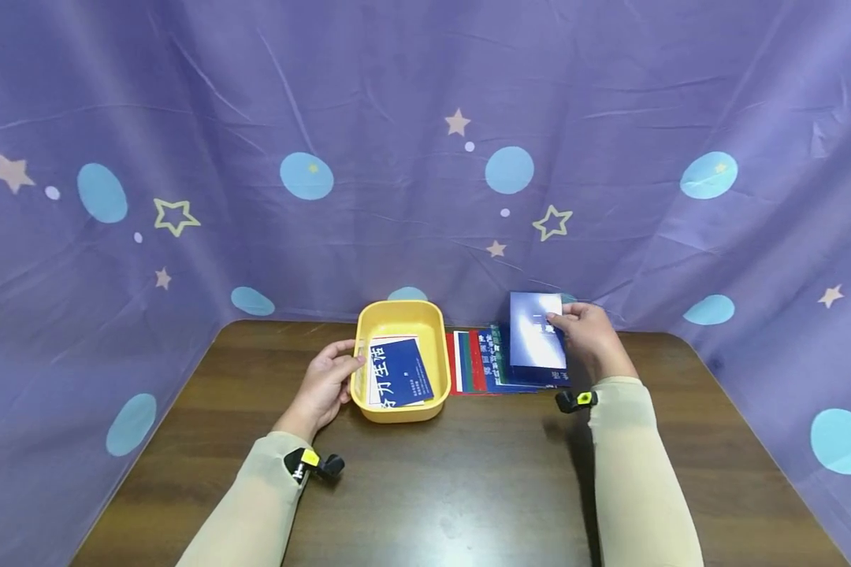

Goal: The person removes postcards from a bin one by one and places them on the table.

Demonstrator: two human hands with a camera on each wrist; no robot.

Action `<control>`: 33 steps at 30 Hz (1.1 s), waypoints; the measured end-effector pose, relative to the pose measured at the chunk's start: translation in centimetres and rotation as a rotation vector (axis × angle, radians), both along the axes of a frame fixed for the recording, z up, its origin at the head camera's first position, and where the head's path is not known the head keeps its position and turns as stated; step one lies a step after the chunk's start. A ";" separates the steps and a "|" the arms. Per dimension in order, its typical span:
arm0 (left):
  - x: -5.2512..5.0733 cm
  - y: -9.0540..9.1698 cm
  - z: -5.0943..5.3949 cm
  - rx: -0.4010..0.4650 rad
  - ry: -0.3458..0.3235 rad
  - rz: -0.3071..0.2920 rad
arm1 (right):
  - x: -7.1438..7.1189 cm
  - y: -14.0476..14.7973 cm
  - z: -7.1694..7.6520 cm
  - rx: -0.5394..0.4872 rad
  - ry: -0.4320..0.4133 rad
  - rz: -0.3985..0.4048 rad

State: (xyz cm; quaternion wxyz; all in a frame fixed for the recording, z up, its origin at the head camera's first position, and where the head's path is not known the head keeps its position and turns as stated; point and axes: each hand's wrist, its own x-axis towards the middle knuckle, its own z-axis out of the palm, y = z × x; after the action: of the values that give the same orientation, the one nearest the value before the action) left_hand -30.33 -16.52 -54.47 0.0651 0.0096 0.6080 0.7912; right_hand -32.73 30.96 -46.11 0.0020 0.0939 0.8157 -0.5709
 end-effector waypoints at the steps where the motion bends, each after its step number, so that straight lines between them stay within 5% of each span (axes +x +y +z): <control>1: 0.0 0.0 0.0 0.004 -0.001 0.001 | 0.0 0.6 -0.3 -0.004 -0.005 0.002; 9: 0.0 -0.1 -0.2 -0.005 -0.001 0.010 | -0.5 2.8 -3.1 0.154 -0.034 0.019; 23: -0.1 0.1 -0.4 -0.016 -0.003 -0.004 | -1.0 3.2 -5.8 0.226 -0.078 -0.064; 33: -0.2 -0.1 -0.3 -0.018 0.005 -0.004 | -1.3 2.5 -5.9 0.531 -0.037 0.010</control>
State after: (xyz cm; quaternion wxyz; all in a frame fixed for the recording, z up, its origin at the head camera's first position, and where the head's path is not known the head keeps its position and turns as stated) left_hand -30.51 -16.61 -54.72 0.0653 0.0120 0.6151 0.7857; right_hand -33.99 33.49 -51.96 -0.0050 0.0974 0.9372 -0.3349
